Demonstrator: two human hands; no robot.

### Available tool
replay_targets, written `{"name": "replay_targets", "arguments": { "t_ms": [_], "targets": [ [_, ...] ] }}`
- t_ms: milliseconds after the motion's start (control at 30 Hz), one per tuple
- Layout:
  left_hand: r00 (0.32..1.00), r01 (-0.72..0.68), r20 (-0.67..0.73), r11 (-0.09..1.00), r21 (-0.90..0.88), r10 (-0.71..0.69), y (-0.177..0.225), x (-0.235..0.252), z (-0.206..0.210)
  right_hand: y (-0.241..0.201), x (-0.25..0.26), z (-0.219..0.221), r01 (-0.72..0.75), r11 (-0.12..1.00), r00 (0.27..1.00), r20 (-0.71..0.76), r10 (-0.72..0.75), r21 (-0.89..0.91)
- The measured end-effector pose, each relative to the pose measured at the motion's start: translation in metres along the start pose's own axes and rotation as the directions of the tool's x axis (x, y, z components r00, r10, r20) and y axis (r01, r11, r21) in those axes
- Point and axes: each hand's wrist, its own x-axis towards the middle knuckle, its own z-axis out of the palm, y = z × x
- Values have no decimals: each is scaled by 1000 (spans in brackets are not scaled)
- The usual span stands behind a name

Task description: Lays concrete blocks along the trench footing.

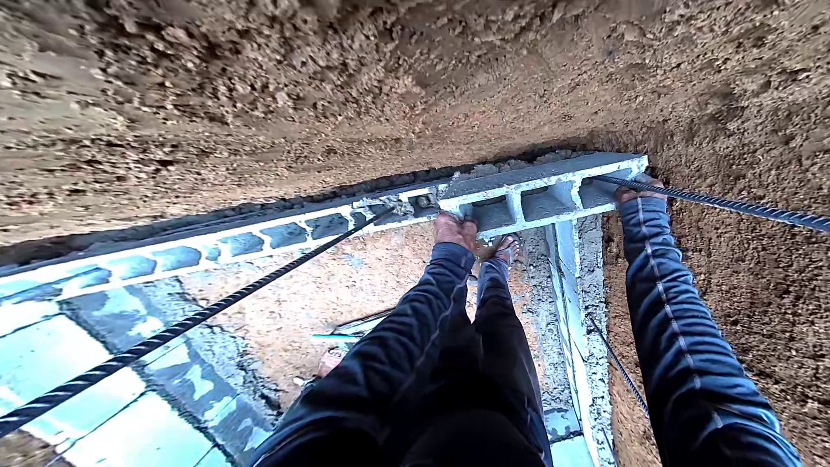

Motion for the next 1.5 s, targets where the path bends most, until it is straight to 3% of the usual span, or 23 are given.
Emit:
{"name": "replay_targets", "arguments": {
  "t_ms": [200,267,433,533,600,667,800,900,1033,1300,1500],
  "targets": [
    [1000,-12,-24,999,-32,11,17,-31,-5,0,11,6,-82,996,996,31,81,19],
    [997,-27,-70,999,-36,25,5,-15,4,0,12,8,-88,996,995,41,86,35],
    [994,-9,-113,1000,12,11,0,-6,9,7,10,-2,72,995,984,161,-81,64],
    [989,-36,-143,997,62,45,1,-8,11,24,-5,-20,82,935,986,108,-127,344],
    [983,-64,-167,996,63,73,-5,-6,12,36,-23,-26,-7,799,997,61,-37,601],
    [980,-93,-167,992,84,106,-6,-6,13,56,-23,-18,21,722,999,5,-34,691],
    [982,-91,-144,974,208,123,-7,-6,10,86,-12,10,188,796,981,-73,-179,575],
    [978,-100,-160,973,207,134,-8,2,11,88,5,33,269,751,963,-160,-217,602],
    [979,-79,-169,979,187,111,-13,6,12,75,-6,11,121,762,992,-56,-111,636],
    [969,-133,-192,983,129,156,-11,4,12,80,20,-4,120,763,990,-18,-141,635],
    [973,-123,-185,988,91,138,-20,14,10,73,29,0,222,899,958,87,-273,379]
  ]
}}
